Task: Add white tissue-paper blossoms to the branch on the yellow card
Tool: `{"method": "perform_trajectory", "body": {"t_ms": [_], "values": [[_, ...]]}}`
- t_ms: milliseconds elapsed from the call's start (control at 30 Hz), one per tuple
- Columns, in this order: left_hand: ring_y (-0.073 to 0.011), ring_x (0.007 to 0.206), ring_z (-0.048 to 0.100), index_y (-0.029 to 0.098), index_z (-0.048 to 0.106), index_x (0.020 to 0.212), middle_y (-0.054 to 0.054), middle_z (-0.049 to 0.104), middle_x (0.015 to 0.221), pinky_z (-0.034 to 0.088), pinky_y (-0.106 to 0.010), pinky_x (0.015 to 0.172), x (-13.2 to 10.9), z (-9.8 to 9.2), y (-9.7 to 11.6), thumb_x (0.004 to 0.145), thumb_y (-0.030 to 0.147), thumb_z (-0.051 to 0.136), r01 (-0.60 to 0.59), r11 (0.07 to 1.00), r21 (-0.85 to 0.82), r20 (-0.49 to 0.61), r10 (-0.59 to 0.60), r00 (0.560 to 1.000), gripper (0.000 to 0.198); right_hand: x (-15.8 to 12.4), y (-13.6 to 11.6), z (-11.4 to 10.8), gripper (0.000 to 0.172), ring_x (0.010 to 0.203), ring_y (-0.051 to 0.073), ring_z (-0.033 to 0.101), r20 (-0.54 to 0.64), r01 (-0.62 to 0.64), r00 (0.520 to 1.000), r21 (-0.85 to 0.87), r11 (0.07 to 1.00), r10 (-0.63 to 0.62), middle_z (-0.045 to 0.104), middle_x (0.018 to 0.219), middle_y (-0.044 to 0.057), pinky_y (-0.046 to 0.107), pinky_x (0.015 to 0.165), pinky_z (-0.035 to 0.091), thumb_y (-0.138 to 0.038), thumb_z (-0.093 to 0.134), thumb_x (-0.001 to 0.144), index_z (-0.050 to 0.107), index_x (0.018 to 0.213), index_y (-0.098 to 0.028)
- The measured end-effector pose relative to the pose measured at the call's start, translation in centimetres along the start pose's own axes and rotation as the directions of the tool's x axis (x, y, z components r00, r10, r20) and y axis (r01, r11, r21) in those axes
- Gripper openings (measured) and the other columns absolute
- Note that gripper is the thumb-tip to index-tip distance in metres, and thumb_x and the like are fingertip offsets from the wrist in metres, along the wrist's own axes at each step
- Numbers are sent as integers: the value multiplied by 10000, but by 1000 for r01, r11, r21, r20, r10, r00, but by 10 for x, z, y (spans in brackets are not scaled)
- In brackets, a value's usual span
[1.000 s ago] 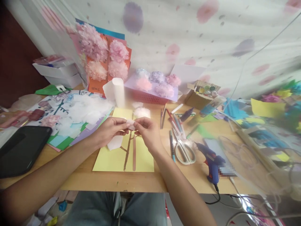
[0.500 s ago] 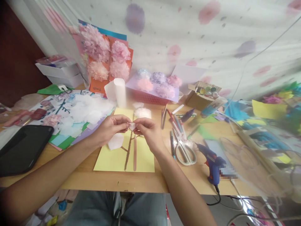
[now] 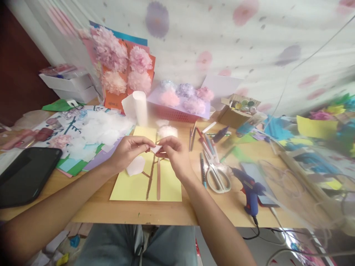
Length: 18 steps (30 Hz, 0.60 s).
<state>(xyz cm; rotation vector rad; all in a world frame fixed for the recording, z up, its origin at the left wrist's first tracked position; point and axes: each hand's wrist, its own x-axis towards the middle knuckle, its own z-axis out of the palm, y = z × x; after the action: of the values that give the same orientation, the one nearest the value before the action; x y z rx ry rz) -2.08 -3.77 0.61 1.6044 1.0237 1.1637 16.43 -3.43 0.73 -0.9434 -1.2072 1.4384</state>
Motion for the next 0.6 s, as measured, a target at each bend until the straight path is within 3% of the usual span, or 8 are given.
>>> {"method": "perform_trajectory", "body": {"t_ms": [167,267,367,600], "values": [[-194,862,674,161,737,861,-61,746,883,522,-318,784,-4,5,5,882,266,592,-84,996,37,11,83,996,180,0,0,0,251,702,129,685,1,-9,1000,-7,1000,9,713,819,-2,286,697,613,-335,817,736,704,919,-208],[-190,847,683,163,690,930,-47,725,859,543,-315,780,-3,7,4,843,289,670,-43,999,-9,-53,42,998,154,0,3,2,222,724,134,677,-7,64,998,-64,996,-65,699,807,-1,288,704,609,-337,825,734,708,861,-197],[-193,849,704,165,671,1055,-40,730,859,553,-321,796,-1,8,0,813,300,714,38,998,-53,-75,-41,996,280,-1,6,4,186,733,138,671,-16,170,984,-171,970,-176,693,808,-2,288,703,599,-326,803,764,704,863,-204],[-186,829,697,158,724,831,-51,741,851,549,-319,800,2,6,-1,803,316,713,76,997,-17,-60,-77,995,161,-5,12,7,64,787,150,684,-4,330,935,-365,871,-355,699,841,3,283,710,606,-272,715,849,691,878,-220]]}}
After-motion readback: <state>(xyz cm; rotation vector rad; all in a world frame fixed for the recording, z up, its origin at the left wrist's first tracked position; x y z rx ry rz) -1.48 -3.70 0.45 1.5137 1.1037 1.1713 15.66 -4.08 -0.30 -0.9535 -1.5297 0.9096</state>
